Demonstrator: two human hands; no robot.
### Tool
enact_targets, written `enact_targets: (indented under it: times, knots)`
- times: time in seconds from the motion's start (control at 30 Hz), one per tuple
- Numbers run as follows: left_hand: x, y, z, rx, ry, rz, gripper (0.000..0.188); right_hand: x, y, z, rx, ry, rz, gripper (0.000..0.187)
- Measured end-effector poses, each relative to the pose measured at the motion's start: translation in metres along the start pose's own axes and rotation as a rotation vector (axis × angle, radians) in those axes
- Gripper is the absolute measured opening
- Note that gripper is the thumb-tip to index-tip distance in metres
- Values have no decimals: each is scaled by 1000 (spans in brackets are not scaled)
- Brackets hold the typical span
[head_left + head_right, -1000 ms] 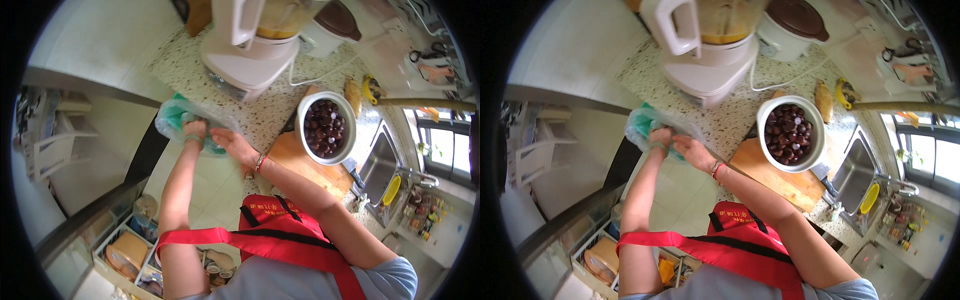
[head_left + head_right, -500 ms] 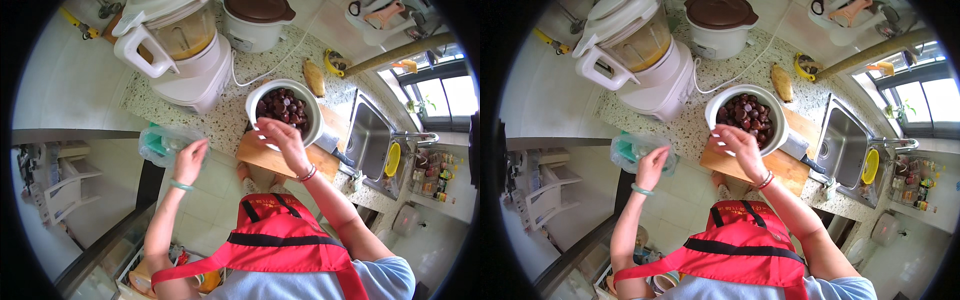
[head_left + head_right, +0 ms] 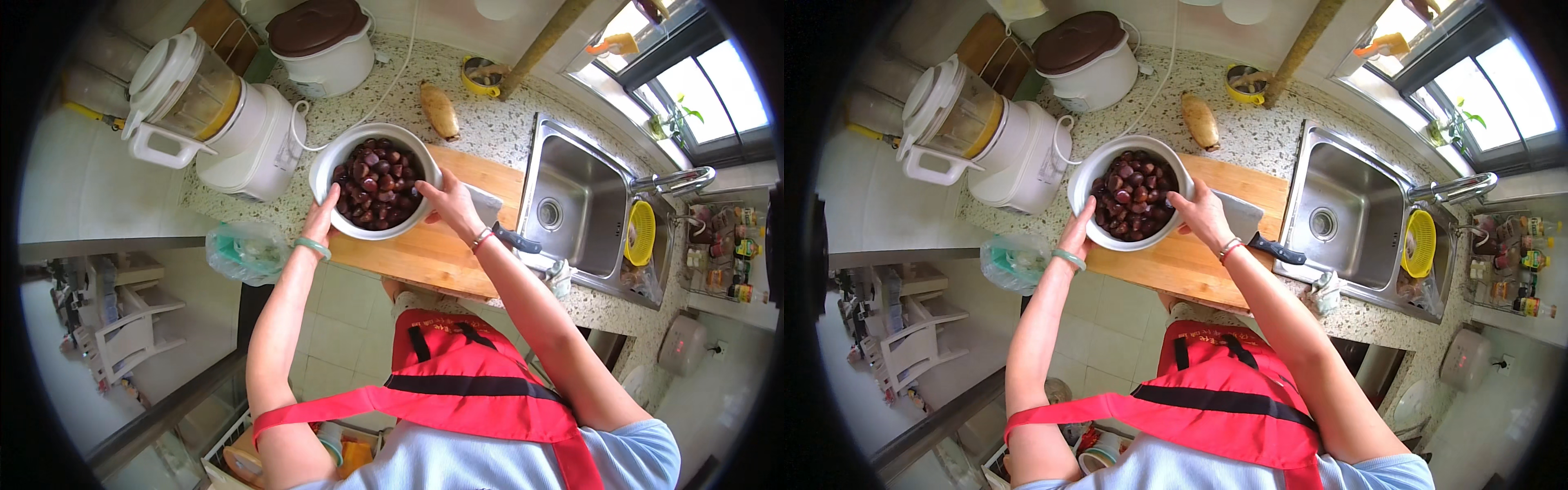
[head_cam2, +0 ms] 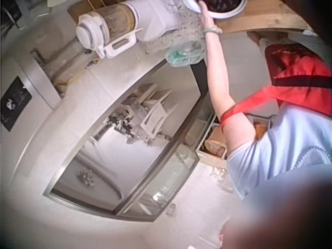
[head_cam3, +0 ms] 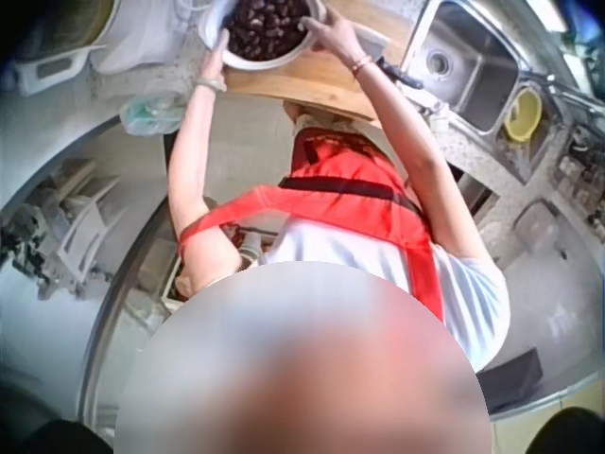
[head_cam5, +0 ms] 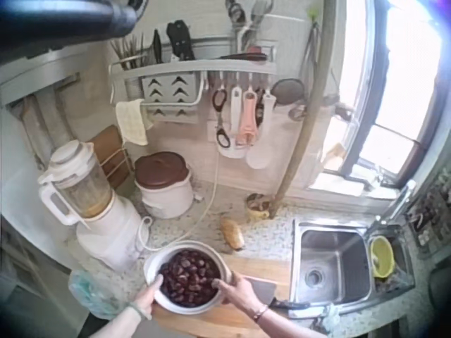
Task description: The person retrieves a white bowl and a plastic bag of red dates from a cabinet, then pours the dates into the bowl. They wash the dates under running water in the sink, transfer them into a black pot, add sugar, and fill the pot with water before placing it on the stove.
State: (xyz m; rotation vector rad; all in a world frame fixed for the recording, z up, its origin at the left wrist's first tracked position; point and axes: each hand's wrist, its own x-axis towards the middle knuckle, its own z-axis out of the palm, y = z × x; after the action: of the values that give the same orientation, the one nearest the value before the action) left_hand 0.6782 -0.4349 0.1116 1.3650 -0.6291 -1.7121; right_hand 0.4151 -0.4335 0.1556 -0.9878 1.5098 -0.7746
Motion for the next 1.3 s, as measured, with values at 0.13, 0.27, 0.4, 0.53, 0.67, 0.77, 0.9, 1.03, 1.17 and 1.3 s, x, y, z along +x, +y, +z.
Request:
enact_targets:
  times: [0.13, 0.27, 0.4, 0.53, 0.67, 0.77, 0.9, 1.03, 1.17, 1.3]
  knots:
    - [2, 1, 4, 36, 22, -41, 61, 1, -4, -7, 136, -119, 138, 54]
    - [-3, 1, 4, 94, 46, 4, 52, 5, 4, -5, 185, -138, 67, 46]
    - [-29, 5, 11, 84, 29, 9, 45, -2, 4, -17, 174, -125, 45, 52]
    - [-77, 30, 60, -3, -22, -17, 53, -54, -35, -56, 204, -50, -76, 50]
    - [-67, 43, 120, -23, -181, -128, 24, -80, -44, -117, 256, 78, -57, 51]
    - [-50, 28, 172, 12, -336, -162, 14, -106, -37, -167, 271, 249, -65, 52]
    - [-39, -19, 240, -43, -489, -360, 10, -132, -17, -243, 234, 313, -49, 45]
    - [-46, -54, 347, 82, -536, -479, 21, -125, 52, -336, 293, 375, 96, 40]
    - [-46, -104, 396, 117, -503, -505, 22, -138, 99, -388, 353, 387, 119, 41]
    - [-65, -146, 422, 4, -456, -472, 20, -152, 124, -439, 328, 247, 90, 43]
